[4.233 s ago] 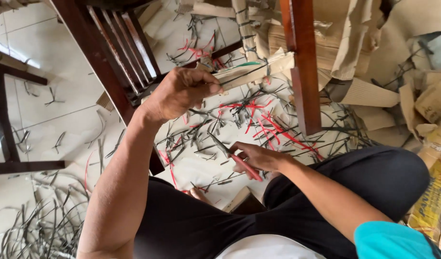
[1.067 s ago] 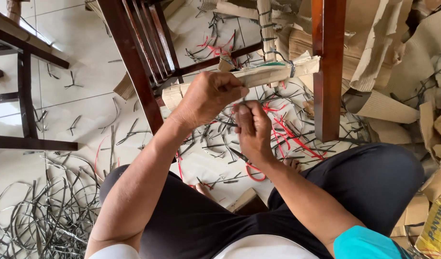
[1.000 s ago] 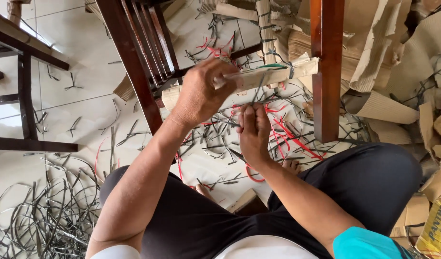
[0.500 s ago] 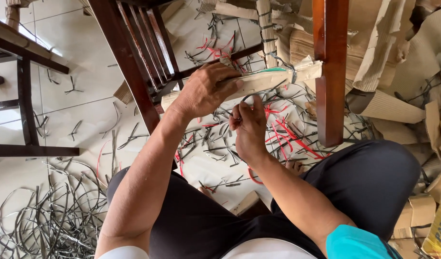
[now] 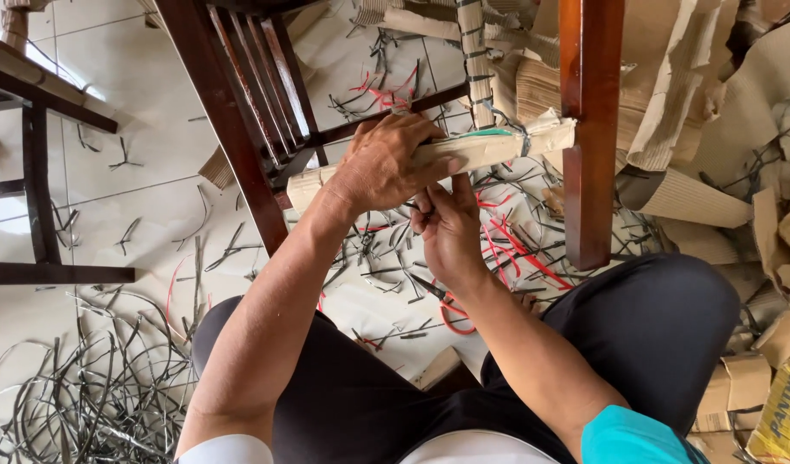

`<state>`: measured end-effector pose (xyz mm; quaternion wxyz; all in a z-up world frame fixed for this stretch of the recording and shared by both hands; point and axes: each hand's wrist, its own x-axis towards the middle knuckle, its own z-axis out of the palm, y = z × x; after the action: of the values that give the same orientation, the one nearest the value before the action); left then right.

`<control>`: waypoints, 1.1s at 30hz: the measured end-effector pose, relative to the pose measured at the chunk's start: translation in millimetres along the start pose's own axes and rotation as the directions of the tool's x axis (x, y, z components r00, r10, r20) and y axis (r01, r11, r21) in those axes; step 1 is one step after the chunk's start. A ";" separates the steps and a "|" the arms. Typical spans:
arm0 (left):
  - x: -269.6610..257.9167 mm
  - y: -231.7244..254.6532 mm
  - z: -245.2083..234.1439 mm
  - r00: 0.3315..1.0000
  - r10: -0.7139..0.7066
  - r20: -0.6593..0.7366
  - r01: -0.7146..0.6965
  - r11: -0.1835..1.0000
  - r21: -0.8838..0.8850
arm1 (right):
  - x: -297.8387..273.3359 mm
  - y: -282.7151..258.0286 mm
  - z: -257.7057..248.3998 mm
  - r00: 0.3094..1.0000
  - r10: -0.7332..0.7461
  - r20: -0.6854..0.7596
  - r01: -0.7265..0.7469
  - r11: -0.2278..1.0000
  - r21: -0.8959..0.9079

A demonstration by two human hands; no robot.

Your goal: The person sits on the floor and wraps a rolled cardboard tube around the legs of an overturned wooden chair. They secure the cardboard using black plastic ties, cutting the excess with scissors.

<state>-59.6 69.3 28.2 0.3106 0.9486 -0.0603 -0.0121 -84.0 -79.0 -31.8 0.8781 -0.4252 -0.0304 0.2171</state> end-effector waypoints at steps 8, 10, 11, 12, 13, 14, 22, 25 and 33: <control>-0.5 5.2 -0.8 0.999 0.036 -0.004 -0.036 0.999 0.029 | 2.1 5.8 -12.5 0.999 0.036 -0.010 -0.036 0.999 0.024; -3.1 12.2 -5.4 1.000 0.022 0.004 -0.022 0.999 0.043 | 2.9 6.7 -12.6 0.999 0.041 -0.017 -0.041 0.999 0.028; -5.3 17.4 -9.0 1.000 0.012 0.014 -0.012 1.000 0.015 | 5.0 10.8 -15.5 0.999 0.020 -0.043 -0.019 0.999 0.032; -7.9 22.6 -13.2 1.000 0.001 0.023 0.000 1.000 -0.011 | 7.3 15.1 -17.8 0.998 0.000 -0.067 0.003 0.999 0.036; -6.8 18.8 -10.0 1.000 -0.001 0.022 0.001 1.000 -0.009 | 6.6 18.0 -17.4 0.998 0.001 -0.065 0.002 0.999 0.038; -6.1 15.1 -6.2 0.999 -0.049 -0.013 0.047 0.990 -0.133 | 5.3 21.2 -17.4 0.991 -0.031 -0.127 0.033 0.999 0.018; -3.6 6.6 -1.1 0.993 -0.092 -0.075 0.076 0.979 -0.190 | -4.1 0.7 -4.6 0.980 -0.011 -0.199 0.011 1.000 0.001; -3.1 10.5 -2.6 0.996 -0.072 -0.053 0.064 0.989 -0.136 | 8.1 3.3 -26.1 0.995 0.044 -0.090 -0.039 0.997 0.064; -5.6 7.2 -4.3 0.994 -0.033 -0.101 0.015 0.986 -0.168 | 16.8 -10.2 -42.8 0.975 0.183 0.126 -0.204 0.963 0.175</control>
<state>-65.7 66.7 35.8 0.3914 0.9193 -0.0315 0.0281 -55.0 -109.0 -53.5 0.8857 -0.3295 -0.0160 0.3267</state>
